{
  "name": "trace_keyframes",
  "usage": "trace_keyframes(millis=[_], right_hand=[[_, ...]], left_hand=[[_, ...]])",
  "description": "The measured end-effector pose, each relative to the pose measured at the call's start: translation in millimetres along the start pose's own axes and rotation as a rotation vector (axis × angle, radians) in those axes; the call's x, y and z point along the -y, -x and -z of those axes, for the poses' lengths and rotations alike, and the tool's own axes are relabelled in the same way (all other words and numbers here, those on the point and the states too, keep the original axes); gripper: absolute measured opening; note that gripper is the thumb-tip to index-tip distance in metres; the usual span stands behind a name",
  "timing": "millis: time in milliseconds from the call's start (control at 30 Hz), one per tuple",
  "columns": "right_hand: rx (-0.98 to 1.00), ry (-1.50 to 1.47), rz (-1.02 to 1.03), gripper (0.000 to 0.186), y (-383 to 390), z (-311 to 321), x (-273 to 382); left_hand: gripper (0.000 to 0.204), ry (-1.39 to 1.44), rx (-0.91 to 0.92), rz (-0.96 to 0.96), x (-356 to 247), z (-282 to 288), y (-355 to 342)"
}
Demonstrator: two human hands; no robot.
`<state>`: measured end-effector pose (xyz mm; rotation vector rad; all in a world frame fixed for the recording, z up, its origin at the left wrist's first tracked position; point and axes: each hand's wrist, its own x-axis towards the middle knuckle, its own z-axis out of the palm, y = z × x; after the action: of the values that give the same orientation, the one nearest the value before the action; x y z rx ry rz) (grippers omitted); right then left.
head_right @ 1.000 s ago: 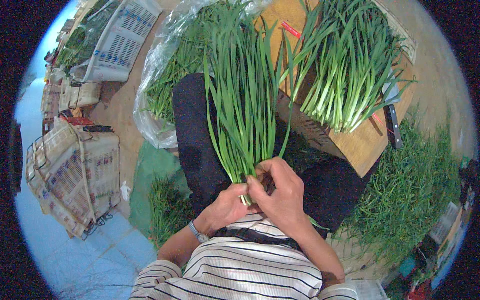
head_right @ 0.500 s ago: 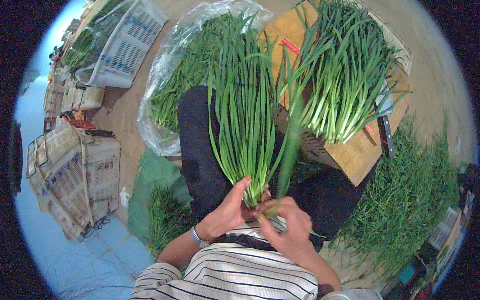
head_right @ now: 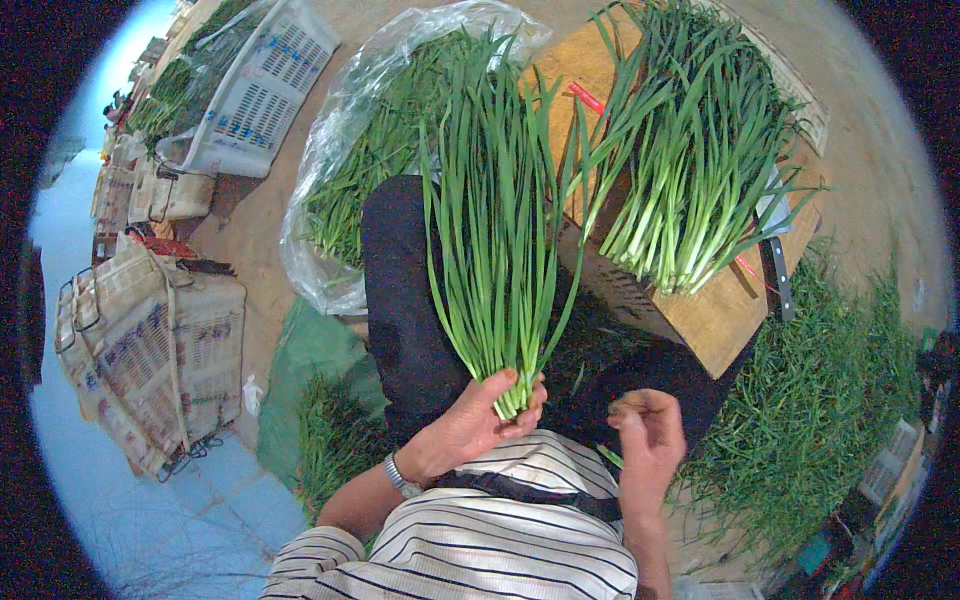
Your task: The person gathers green onions, aligns them into a neat bunch, and secures the bundle with a red rubber band. The person repeats this process to create multiple uniform bundles.
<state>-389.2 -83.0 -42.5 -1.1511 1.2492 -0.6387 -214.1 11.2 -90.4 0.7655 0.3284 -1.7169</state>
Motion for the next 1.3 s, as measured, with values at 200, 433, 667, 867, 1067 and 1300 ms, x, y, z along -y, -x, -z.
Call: trace_keyframes(millis=[200, 433, 667, 867, 1067, 1300], right_hand=[[0.221, 0.136, -0.009, 0.017, -14, -26, -9], [0.348, 0.225, 0.064, 0.019, -24, -47, -1], [0.439, 0.463, 0.083, 0.058, -35, -55, -16], [0.440, 0.410, 0.014, 0.042, -41, -64, -5], [0.304, 0.241, 0.086, 0.015, -43, -64, -16], [0.281, 0.003, -0.038, 0.012, -42, -62, -15]], left_hand=[[0.025, -0.032, 0.011, -0.031, 0, 0, 1], [0.016, -0.076, -0.069, -0.048, 1, -5, 2], [0.018, -0.211, -0.094, -0.063, 3, 3, 3], [0.011, -0.255, -0.097, -0.066, -5, -12, 6], [0.015, -0.233, -0.086, -0.060, -5, -11, 7], [0.019, -0.195, -0.042, -0.067, -4, -7, 10]])
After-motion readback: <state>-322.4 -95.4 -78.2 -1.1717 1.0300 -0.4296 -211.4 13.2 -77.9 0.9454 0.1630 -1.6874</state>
